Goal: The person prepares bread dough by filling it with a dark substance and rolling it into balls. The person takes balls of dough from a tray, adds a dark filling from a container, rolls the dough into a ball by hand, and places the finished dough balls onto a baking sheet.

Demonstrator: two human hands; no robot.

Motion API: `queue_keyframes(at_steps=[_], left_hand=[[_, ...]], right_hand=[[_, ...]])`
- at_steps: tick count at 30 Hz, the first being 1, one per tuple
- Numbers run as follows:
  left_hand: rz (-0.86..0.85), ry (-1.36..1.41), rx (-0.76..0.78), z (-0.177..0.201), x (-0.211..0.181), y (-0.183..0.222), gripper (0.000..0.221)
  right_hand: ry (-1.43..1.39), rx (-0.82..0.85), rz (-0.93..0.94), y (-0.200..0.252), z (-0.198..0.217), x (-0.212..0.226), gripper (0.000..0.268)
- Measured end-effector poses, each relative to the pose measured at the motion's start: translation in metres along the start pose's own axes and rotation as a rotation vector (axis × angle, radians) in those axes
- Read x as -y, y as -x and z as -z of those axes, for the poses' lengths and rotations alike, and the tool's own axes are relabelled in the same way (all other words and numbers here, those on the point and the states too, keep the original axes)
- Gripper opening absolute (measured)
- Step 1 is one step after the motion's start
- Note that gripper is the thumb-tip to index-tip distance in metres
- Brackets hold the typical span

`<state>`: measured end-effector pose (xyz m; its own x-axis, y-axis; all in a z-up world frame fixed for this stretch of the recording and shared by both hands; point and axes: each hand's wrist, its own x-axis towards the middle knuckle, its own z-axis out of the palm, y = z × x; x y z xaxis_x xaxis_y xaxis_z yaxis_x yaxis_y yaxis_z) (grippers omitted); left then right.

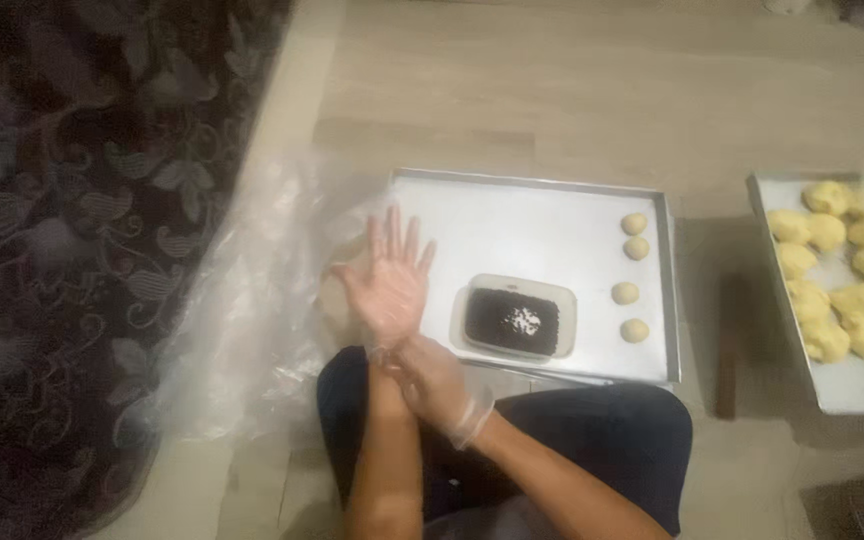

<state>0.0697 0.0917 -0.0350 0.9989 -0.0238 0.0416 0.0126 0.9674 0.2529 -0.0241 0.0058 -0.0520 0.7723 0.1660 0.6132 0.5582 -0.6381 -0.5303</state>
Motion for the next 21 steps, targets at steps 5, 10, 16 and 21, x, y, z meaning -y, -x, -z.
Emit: queue_keyframes(at_steps=[5, 10, 16, 21], left_hand=[[-0.112, -0.052, -0.037, 0.039, 0.016, -0.013, 0.095], [-0.039, -0.161, -0.164, -0.018, 0.043, 0.012, 0.094], [-0.019, -0.517, -0.178, -0.032, 0.083, 0.016, 0.06], [-0.078, -1.355, -0.129, -0.036, 0.09, 0.02, 0.037]], right_hand=[[-0.181, 0.112, -0.142, 0.004, 0.03, 0.012, 0.047], [-0.093, 0.002, -0.151, 0.019, 0.019, -0.045, 0.013], [-0.277, 0.109, -0.317, 0.019, 0.095, -0.029, 0.025], [-0.259, 0.289, -0.406, 0.064, 0.164, -0.069, 0.033]])
